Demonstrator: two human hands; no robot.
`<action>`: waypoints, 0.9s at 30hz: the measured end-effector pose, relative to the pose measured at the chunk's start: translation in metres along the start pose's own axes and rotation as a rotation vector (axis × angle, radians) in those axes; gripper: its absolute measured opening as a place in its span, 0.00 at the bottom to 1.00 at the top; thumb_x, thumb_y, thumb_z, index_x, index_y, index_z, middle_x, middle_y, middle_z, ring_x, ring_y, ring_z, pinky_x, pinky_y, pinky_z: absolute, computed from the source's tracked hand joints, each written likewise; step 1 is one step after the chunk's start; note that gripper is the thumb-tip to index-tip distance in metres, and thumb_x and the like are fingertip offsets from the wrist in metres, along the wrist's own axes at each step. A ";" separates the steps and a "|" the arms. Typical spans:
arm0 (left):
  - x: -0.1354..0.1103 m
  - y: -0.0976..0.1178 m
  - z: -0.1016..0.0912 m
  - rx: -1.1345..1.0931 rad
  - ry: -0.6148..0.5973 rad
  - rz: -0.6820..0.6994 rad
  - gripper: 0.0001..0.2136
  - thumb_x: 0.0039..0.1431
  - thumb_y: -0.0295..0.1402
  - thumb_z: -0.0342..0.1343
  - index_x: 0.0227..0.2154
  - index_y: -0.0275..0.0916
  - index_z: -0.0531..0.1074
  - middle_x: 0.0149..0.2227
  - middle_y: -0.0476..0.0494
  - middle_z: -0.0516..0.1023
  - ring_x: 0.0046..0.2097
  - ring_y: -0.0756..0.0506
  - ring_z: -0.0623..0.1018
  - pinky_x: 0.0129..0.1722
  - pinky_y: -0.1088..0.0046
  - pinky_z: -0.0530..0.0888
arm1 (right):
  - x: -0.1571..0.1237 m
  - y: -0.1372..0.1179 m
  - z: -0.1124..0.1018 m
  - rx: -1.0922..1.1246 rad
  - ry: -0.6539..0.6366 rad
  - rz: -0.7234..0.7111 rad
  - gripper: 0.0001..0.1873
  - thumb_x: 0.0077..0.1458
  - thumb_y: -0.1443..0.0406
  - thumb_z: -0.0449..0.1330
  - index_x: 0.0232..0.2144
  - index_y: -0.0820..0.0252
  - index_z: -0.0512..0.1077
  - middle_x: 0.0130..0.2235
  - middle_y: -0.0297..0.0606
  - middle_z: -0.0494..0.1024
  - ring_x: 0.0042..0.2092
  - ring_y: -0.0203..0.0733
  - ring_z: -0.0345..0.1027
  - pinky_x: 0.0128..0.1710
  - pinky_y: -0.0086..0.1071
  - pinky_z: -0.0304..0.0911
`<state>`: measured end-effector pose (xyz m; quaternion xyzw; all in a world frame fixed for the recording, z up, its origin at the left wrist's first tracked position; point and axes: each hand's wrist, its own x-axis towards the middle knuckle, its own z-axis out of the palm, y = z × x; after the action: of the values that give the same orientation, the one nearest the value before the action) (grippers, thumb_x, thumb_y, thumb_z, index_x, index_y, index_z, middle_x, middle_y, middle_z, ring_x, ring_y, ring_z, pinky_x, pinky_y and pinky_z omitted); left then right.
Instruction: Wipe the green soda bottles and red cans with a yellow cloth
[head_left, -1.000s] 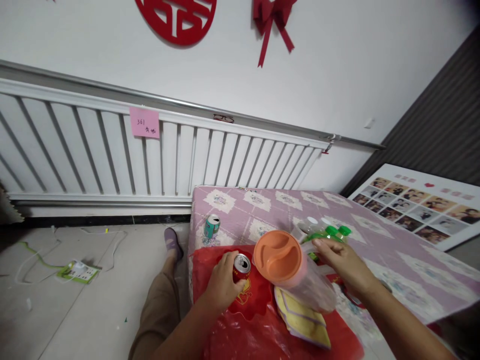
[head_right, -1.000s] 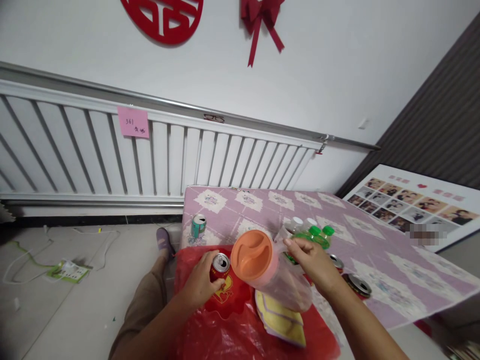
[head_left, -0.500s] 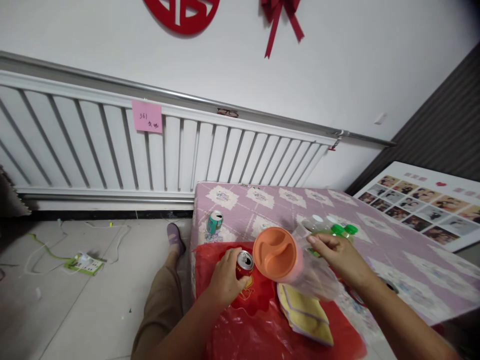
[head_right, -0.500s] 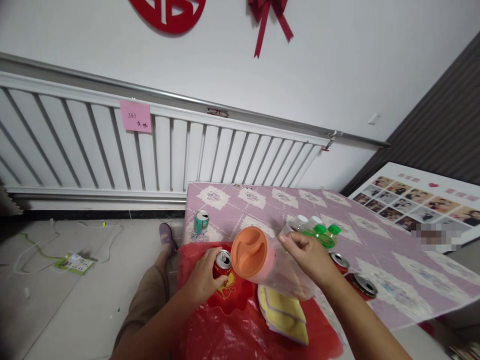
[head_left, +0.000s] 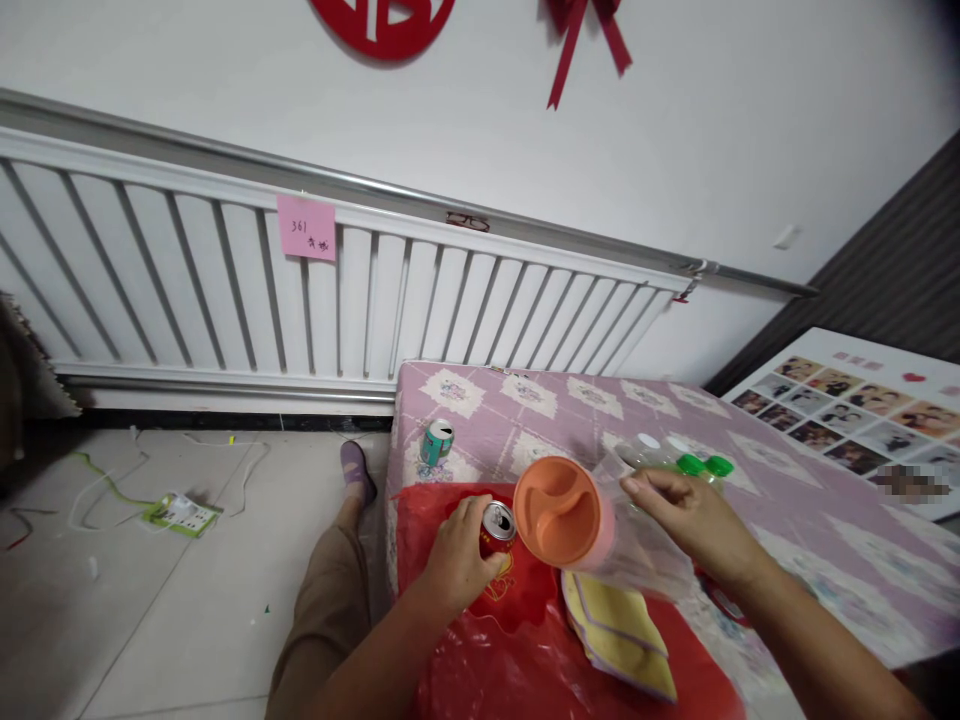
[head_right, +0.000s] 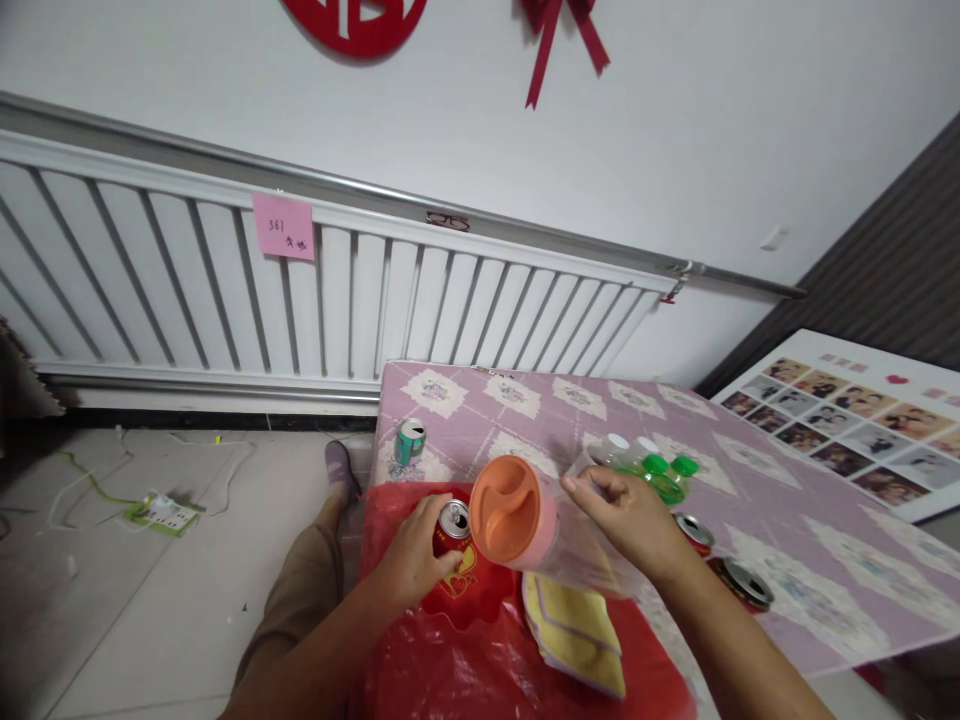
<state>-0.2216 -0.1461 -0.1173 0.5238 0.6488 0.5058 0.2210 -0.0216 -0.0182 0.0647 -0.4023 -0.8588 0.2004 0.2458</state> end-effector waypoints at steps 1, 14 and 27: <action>0.000 0.000 0.000 0.002 -0.001 0.001 0.34 0.45 0.25 0.63 0.58 0.43 0.63 0.59 0.39 0.70 0.60 0.36 0.69 0.62 0.57 0.65 | 0.000 -0.001 0.000 -0.007 -0.001 -0.002 0.36 0.46 0.31 0.52 0.14 0.56 0.60 0.19 0.31 0.60 0.25 0.37 0.55 0.25 0.31 0.53; 0.000 0.001 0.000 0.037 -0.006 -0.005 0.33 0.46 0.26 0.63 0.57 0.41 0.63 0.59 0.37 0.69 0.61 0.36 0.69 0.61 0.55 0.66 | 0.002 -0.011 -0.002 -0.044 -0.013 -0.024 0.30 0.47 0.39 0.56 0.13 0.55 0.61 0.18 0.31 0.60 0.24 0.37 0.56 0.24 0.32 0.53; 0.000 0.003 -0.003 0.034 -0.019 -0.001 0.32 0.46 0.25 0.62 0.57 0.41 0.63 0.59 0.37 0.70 0.60 0.36 0.69 0.60 0.55 0.67 | 0.003 -0.009 -0.001 -0.104 -0.044 -0.037 0.27 0.50 0.41 0.55 0.15 0.55 0.64 0.20 0.31 0.62 0.25 0.39 0.59 0.25 0.32 0.56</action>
<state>-0.2224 -0.1475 -0.1138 0.5317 0.6555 0.4897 0.2185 -0.0277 -0.0208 0.0714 -0.3939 -0.8807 0.1595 0.2094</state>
